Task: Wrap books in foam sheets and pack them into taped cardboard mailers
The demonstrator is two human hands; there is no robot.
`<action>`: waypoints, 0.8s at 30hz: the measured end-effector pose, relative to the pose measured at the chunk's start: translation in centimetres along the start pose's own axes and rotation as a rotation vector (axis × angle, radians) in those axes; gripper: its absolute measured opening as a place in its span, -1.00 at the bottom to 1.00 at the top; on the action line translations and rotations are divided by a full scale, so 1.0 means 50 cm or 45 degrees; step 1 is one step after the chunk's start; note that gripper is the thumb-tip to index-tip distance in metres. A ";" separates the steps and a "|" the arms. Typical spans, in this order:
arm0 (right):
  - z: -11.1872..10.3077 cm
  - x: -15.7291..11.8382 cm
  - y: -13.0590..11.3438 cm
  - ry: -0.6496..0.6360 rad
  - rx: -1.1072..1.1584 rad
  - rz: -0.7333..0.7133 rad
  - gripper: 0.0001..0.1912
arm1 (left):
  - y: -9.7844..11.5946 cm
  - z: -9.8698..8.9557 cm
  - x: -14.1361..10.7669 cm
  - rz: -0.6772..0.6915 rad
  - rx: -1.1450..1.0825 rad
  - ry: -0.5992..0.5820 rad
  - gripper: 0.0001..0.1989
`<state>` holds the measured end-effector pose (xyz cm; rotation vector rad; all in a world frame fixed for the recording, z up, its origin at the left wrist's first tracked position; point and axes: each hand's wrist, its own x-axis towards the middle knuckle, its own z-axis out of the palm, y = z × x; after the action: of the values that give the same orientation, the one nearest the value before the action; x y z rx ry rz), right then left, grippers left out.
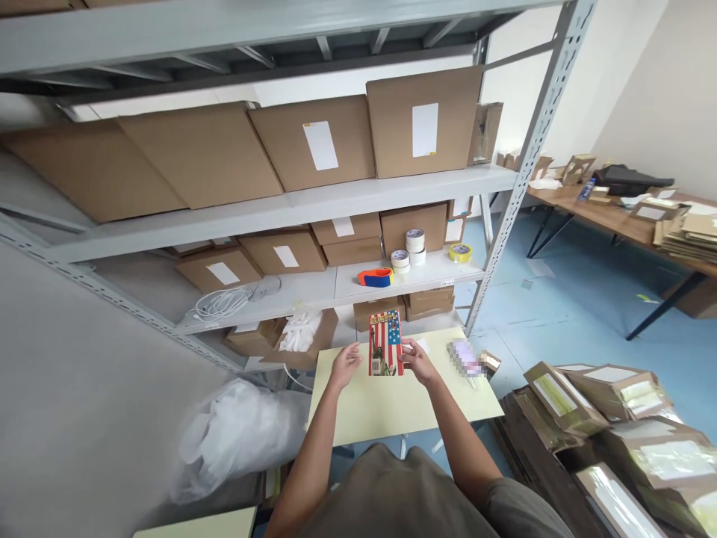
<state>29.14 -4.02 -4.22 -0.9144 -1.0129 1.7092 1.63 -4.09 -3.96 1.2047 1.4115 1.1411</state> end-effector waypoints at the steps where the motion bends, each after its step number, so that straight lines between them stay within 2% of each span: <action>1: 0.018 0.008 0.003 0.020 -0.031 -0.037 -0.51 | 0.005 0.004 0.003 0.023 0.002 -0.057 -0.46; 3: 0.059 0.026 0.014 0.010 -0.112 -0.132 -0.57 | 0.013 0.020 0.005 0.034 -0.084 -0.238 -0.44; 5: 0.103 0.043 0.030 -0.050 -0.218 -0.220 -0.62 | 0.018 0.038 0.004 0.047 -0.199 -0.325 -0.35; 8: 0.156 0.065 0.056 -0.127 -0.387 -0.280 -0.60 | 0.021 0.045 0.008 0.085 -0.288 -0.280 -0.22; 10: 0.173 0.079 0.066 -0.165 -0.452 -0.313 -0.53 | 0.023 0.026 0.016 0.112 -0.327 -0.241 -0.22; 12: 0.175 0.093 0.065 -0.165 -0.468 -0.334 -0.47 | 0.026 -0.008 0.025 0.141 -0.384 -0.193 -0.21; 13: 0.170 0.100 0.060 -0.104 -0.468 -0.337 -0.45 | 0.029 -0.028 0.029 0.143 -0.415 -0.167 -0.20; 16: 0.146 0.113 0.029 0.256 -0.479 -0.297 -0.37 | 0.039 -0.083 0.033 0.091 -0.540 -0.155 -0.12; 17: 0.137 0.114 0.016 0.331 -0.461 -0.260 -0.34 | 0.041 -0.097 0.032 0.072 -0.582 -0.173 -0.10; 18: 0.130 0.113 0.002 0.326 -0.420 -0.211 -0.30 | 0.043 -0.109 0.030 0.057 -0.616 -0.193 -0.09; 19: 0.126 0.111 -0.011 0.249 -0.359 -0.156 -0.28 | 0.044 -0.117 0.028 0.043 -0.640 -0.209 -0.09; 22: 0.124 0.096 -0.040 -0.078 -0.169 -0.019 -0.34 | 0.041 -0.127 0.024 -0.011 -0.658 -0.207 -0.12; 24: 0.130 0.087 -0.052 -0.130 -0.126 0.017 -0.40 | 0.035 -0.129 0.027 -0.041 -0.643 -0.181 -0.17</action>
<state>22.89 -0.82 0.04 -0.9058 -1.1706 1.7444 -4.62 -3.10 -1.46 0.8775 0.9523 1.2658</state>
